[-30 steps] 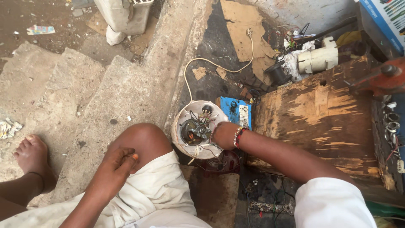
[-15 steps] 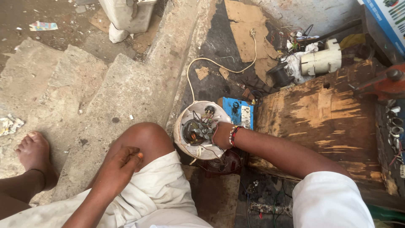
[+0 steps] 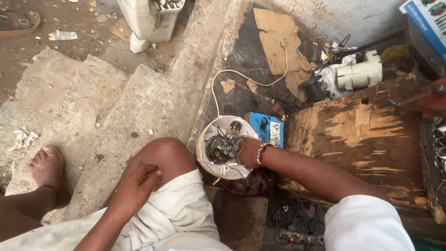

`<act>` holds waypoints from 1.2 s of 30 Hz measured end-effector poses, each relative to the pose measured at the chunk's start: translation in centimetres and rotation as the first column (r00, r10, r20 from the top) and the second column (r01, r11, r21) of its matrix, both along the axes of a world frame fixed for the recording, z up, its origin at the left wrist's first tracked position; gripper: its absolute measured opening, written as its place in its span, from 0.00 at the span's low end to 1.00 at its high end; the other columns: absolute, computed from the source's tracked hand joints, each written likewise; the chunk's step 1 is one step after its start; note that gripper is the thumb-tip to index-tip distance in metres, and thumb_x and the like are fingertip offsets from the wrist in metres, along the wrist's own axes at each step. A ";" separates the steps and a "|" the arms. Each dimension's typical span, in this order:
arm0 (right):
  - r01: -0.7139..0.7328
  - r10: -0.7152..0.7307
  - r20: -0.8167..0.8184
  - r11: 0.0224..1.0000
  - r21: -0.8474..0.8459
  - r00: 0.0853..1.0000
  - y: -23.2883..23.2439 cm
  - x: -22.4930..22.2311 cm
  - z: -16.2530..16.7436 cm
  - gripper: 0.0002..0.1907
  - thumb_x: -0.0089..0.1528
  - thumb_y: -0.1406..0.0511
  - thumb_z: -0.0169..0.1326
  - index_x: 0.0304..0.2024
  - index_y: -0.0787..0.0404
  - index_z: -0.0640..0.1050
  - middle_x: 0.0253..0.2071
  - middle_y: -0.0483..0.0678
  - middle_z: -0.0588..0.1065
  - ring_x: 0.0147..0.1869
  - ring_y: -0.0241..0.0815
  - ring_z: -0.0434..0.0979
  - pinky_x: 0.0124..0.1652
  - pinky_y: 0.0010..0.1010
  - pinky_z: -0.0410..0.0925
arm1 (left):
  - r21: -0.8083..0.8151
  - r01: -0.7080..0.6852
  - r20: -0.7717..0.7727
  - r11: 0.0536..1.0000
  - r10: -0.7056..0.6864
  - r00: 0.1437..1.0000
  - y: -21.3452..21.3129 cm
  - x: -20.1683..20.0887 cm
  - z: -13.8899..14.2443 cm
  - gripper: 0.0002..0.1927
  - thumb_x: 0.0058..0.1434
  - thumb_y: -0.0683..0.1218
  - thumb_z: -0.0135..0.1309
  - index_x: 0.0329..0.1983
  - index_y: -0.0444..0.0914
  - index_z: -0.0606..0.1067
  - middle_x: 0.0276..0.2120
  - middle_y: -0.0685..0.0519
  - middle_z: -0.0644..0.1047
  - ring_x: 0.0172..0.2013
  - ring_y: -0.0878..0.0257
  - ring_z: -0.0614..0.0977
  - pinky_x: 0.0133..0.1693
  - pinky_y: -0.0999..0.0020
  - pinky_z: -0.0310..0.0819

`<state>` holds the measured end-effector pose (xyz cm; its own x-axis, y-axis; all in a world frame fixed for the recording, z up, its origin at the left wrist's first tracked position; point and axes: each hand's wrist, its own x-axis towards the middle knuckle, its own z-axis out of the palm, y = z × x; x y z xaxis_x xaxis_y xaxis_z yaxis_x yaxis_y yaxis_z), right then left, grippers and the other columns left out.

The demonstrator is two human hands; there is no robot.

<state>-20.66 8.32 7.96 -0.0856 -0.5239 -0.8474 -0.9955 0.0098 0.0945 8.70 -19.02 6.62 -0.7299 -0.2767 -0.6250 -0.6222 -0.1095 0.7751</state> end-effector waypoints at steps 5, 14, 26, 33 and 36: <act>-0.042 0.042 0.002 0.999 0.001 0.999 -0.3 0.2 0.5 0.10 0.56 0.65 0.53 0.33 0.59 0.84 0.44 0.57 0.79 0.54 0.55 0.76 0.55 0.41 0.67 | 0.008 0.002 0.020 1.000 -0.002 1.000 0.0 0.2 -0.8 0.24 0.65 0.53 0.52 0.57 0.31 0.75 0.39 0.45 0.84 0.38 0.61 0.86 0.45 0.66 0.78; -0.049 0.048 0.011 0.995 0.086 0.999 -0.7 0.6 0.7 0.10 0.57 0.63 0.52 0.36 0.55 0.85 0.43 0.49 0.81 0.58 0.50 0.75 0.57 0.41 0.64 | 0.012 0.037 0.107 0.999 -0.038 0.994 0.0 0.3 -0.1 0.25 0.66 0.54 0.51 0.60 0.33 0.74 0.43 0.46 0.84 0.40 0.61 0.86 0.46 0.65 0.79; -0.061 0.060 0.013 0.994 0.090 0.998 -0.9 0.8 1.2 0.11 0.57 0.63 0.53 0.37 0.55 0.85 0.46 0.48 0.81 0.60 0.48 0.73 0.58 0.40 0.63 | 0.007 0.029 0.125 1.000 -0.030 0.992 0.2 0.8 -0.9 0.26 0.65 0.54 0.52 0.61 0.35 0.74 0.47 0.46 0.84 0.40 0.60 0.87 0.46 0.66 0.79; -0.039 0.037 0.031 0.995 0.094 0.999 -1.1 0.9 1.6 0.11 0.56 0.64 0.54 0.36 0.55 0.85 0.46 0.49 0.80 0.60 0.48 0.73 0.59 0.39 0.62 | 0.010 0.008 0.133 1.000 -0.009 0.991 0.3 1.3 -1.8 0.26 0.65 0.54 0.53 0.60 0.34 0.75 0.47 0.46 0.84 0.39 0.61 0.87 0.45 0.66 0.79; -0.070 0.066 0.037 0.991 0.116 0.997 -1.3 0.9 1.8 0.11 0.56 0.64 0.54 0.37 0.56 0.85 0.46 0.49 0.80 0.60 0.49 0.73 0.59 0.39 0.62 | 0.010 0.014 0.130 1.000 -0.015 0.991 0.3 1.4 -1.9 0.26 0.65 0.54 0.52 0.60 0.34 0.74 0.46 0.46 0.84 0.39 0.61 0.87 0.45 0.66 0.79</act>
